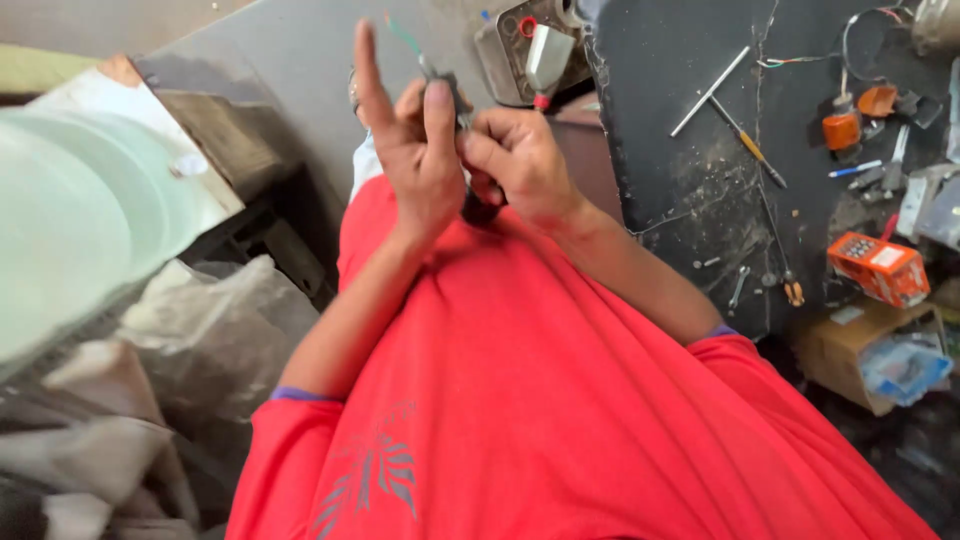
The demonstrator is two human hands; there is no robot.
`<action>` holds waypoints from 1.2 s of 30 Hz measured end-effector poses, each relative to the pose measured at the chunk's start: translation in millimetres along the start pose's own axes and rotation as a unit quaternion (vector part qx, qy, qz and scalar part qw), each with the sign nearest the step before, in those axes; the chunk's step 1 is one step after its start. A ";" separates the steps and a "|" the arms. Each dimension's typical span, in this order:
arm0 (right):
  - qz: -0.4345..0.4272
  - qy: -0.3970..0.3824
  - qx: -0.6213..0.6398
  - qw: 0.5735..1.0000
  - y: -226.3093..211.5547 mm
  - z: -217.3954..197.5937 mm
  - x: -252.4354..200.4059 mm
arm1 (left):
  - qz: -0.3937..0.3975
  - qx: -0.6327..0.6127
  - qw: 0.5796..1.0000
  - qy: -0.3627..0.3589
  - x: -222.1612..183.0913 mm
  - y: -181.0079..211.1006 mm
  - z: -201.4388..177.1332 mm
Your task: Replacing or repairing a motorcycle turn signal indicator light and its wiring.
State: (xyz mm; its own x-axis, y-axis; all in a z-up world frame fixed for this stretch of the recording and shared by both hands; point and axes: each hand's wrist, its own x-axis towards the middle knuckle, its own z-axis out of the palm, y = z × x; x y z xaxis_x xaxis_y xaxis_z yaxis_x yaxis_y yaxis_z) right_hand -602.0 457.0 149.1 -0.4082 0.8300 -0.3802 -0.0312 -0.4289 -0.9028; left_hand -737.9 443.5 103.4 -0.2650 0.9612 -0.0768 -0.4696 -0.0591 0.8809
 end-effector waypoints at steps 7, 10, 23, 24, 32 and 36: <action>0.032 0.062 0.171 0.983 -45.8 10.8 68.2 | -0.021 0.136 0.974 -0.181 129.4 16.9 -21.2; 0.006 0.091 0.153 0.984 -56.7 -4.2 100.6 | -0.038 0.120 0.971 -0.205 176.4 -4.6 -10.3; -0.151 0.236 0.035 0.959 -100.5 -96.5 222.3 | -0.165 0.040 0.948 -0.270 336.1 -25.3 92.8; -0.153 0.246 0.036 0.956 -110.5 -108.6 228.9 | -0.169 0.040 0.944 -0.280 346.8 -27.4 104.6; -0.163 0.338 -0.174 0.911 -138.1 -167.1 251.3 | -0.234 0.062 0.923 -0.299 391.7 -62.3 152.2; -0.111 0.375 -0.115 0.913 -127.5 -173.0 264.7 | -0.263 0.086 0.911 -0.306 412.4 -76.0 182.8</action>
State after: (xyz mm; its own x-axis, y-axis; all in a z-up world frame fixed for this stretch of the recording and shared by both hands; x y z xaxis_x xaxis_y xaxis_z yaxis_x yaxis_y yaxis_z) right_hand -548.2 793.1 128.7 0.3263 0.9355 -0.1357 0.1901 -0.2056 -0.9600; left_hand -657.6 893.7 90.2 0.5026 0.8178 -0.2805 -0.2432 0.4451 0.8618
